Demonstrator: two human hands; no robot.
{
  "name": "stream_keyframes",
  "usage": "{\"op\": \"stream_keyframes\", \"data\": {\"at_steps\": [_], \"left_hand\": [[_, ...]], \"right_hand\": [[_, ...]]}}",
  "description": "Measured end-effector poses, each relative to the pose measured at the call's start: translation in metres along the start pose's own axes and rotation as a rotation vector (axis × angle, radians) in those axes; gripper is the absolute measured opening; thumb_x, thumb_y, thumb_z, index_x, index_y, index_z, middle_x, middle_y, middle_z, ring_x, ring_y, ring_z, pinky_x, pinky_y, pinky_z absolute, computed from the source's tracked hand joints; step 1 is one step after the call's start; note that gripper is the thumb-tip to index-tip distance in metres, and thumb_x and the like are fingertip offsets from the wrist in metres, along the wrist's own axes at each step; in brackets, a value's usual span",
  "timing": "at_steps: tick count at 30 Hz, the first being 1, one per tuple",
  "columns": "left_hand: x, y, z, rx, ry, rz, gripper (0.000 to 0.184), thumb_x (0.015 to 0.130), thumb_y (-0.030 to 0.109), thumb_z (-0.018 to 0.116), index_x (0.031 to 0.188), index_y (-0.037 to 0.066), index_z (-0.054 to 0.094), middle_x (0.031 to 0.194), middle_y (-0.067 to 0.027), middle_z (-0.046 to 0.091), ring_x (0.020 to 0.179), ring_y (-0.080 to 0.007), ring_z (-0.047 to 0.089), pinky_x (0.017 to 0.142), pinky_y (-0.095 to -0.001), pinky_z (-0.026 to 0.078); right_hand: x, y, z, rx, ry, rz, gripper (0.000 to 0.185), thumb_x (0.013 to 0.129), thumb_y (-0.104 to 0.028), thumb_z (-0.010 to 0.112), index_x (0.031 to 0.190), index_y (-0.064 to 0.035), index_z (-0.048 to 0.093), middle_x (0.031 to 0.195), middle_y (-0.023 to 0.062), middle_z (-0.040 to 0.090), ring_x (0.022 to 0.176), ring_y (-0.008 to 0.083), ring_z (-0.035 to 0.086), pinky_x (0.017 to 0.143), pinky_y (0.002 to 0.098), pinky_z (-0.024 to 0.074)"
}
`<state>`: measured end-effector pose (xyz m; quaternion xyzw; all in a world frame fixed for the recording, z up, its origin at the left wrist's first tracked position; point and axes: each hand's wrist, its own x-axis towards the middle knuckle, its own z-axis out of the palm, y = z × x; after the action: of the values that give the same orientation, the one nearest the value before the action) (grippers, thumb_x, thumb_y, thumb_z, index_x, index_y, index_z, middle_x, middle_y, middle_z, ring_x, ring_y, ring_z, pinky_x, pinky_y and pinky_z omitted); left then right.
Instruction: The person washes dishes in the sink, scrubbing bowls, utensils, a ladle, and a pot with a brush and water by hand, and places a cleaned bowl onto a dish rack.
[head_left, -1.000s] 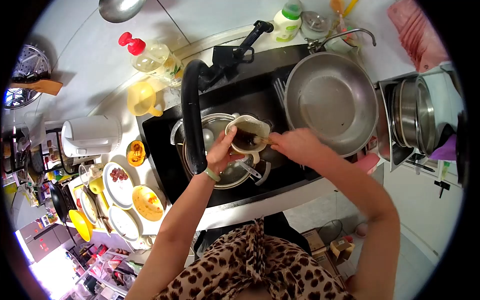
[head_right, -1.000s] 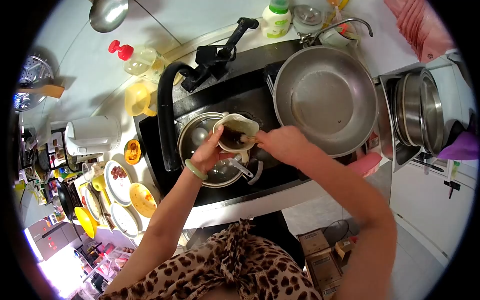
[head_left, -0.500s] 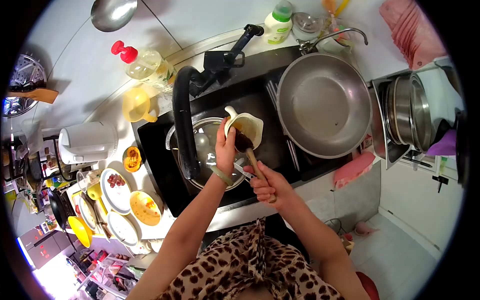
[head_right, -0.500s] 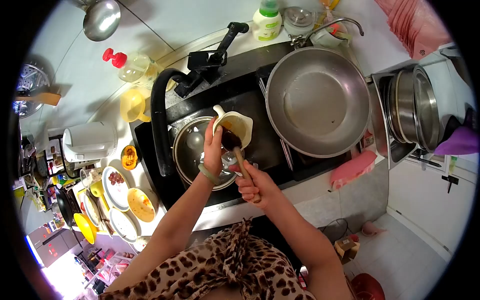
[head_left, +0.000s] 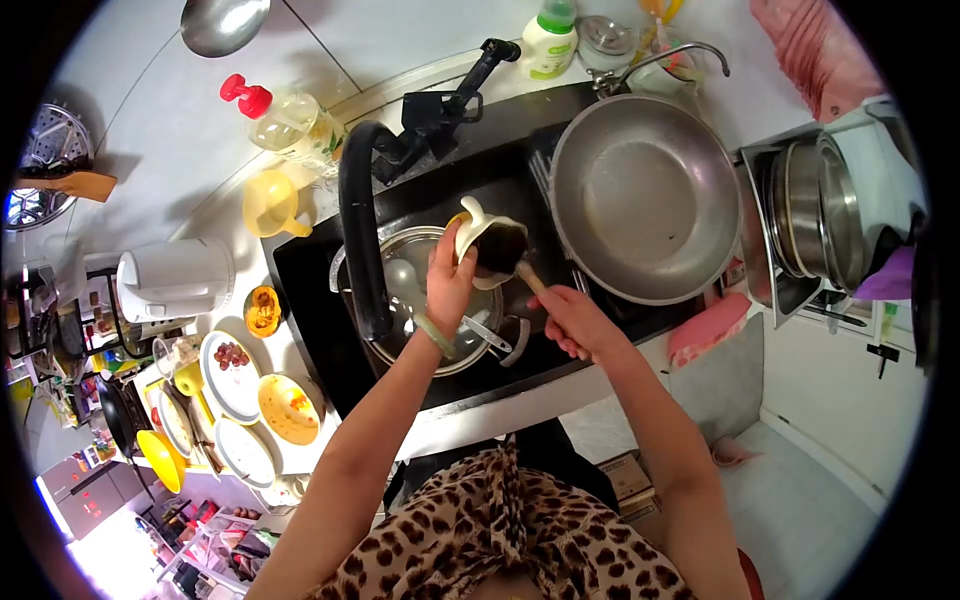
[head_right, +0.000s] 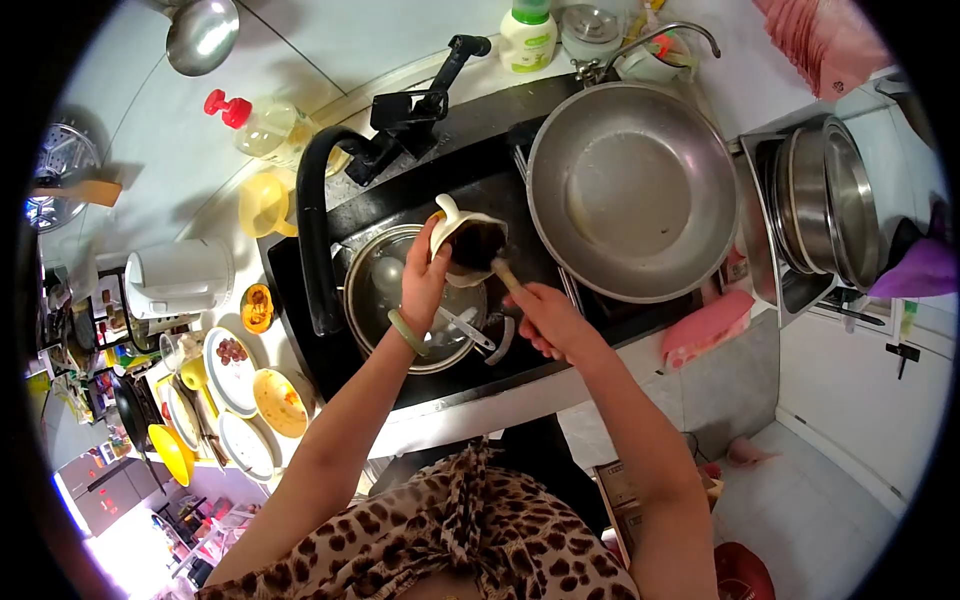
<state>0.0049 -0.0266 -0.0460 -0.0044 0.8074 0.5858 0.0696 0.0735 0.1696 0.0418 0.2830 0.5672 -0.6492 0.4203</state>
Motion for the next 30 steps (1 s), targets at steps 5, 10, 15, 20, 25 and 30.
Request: {"op": "stream_keyframes", "data": {"at_steps": [5, 10, 15, 20, 25, 30], "left_hand": [[0.011, -0.002, 0.004, -0.151, 0.052, -0.046, 0.041, 0.091, 0.014, 0.056, 0.131, 0.007, 0.049, 0.12, -0.019, 0.055, 0.108, -0.0316, 0.054, 0.092, -0.036, 0.043], [-0.002, -0.009, -0.008, 0.08, -0.033, 0.072, 0.043, 0.091, 0.013, 0.055, 0.132, 0.007, 0.046, 0.12, -0.0217, 0.055, 0.108, -0.0344, 0.053, 0.094, -0.0379, 0.042], [-0.002, -0.007, 0.007, 0.017, 0.114, 0.046, 0.045, 0.089, 0.006, 0.049, 0.133, 0.008, 0.044, 0.119, -0.0235, 0.054, 0.109, -0.0392, 0.051, 0.095, -0.0396, 0.04], [-0.009, 0.007, -0.01, 0.267, -0.053, 0.124, 0.058, 0.079, -0.007, 0.053, 0.133, 0.011, 0.045, 0.117, -0.0225, 0.051, 0.107, -0.0391, 0.05, 0.091, -0.0399, 0.043], [0.001, 0.04, -0.009, 0.63, -0.136, 0.439, 0.062, 0.073, -0.006, 0.056, 0.13, 0.017, 0.05, 0.127, -0.0177, 0.047, 0.117, -0.0354, 0.047, 0.099, -0.0365, 0.043], [0.017, 0.041, -0.028, 0.705, -0.177, 0.792, 0.058, 0.076, 0.002, 0.054, 0.13, 0.02, 0.05, 0.131, -0.0129, 0.044, 0.121, -0.0333, 0.045, 0.099, -0.0381, 0.043]], "right_hand": [[0.011, 0.018, 0.025, 0.249, -0.124, -0.051, 0.04, 0.094, -0.049, 0.047, 0.103, -0.0105, 0.053, 0.057, -0.0019, 0.043, 0.038, 0.005, 0.034, 0.032, 0.021, 0.0231], [0.02, 0.024, -0.005, -0.446, 0.214, -0.241, 0.03, 0.095, -0.037, 0.047, 0.099, -0.0085, 0.056, 0.053, -0.0004, 0.044, 0.038, 0.0093, 0.037, 0.033, 0.0259, 0.0302], [0.01, 0.022, 0.043, 0.06, 0.089, -0.113, 0.031, 0.096, -0.035, 0.047, 0.097, -0.0058, 0.055, 0.055, 0.0026, 0.047, 0.04, 0.013, 0.044, 0.035, 0.0305, 0.0344], [0.016, 0.047, 0.006, -0.74, 0.38, -0.416, 0.033, 0.096, -0.035, 0.046, 0.094, -0.0021, 0.052, 0.069, 0.0196, 0.059, 0.065, 0.0383, 0.059, 0.058, 0.0479, 0.0458], [-0.027, 0.046, 0.011, -0.958, 0.436, -0.325, 0.03, 0.095, -0.034, 0.048, 0.093, -0.0035, 0.05, 0.073, 0.0199, 0.062, 0.071, 0.0404, 0.06, 0.063, 0.0493, 0.0468], [-0.036, 0.053, 0.018, -0.976, 0.412, -0.303, 0.029, 0.094, -0.034, 0.049, 0.094, -0.0043, 0.051, 0.073, 0.0178, 0.062, 0.069, 0.039, 0.061, 0.062, 0.049, 0.0473]]}}
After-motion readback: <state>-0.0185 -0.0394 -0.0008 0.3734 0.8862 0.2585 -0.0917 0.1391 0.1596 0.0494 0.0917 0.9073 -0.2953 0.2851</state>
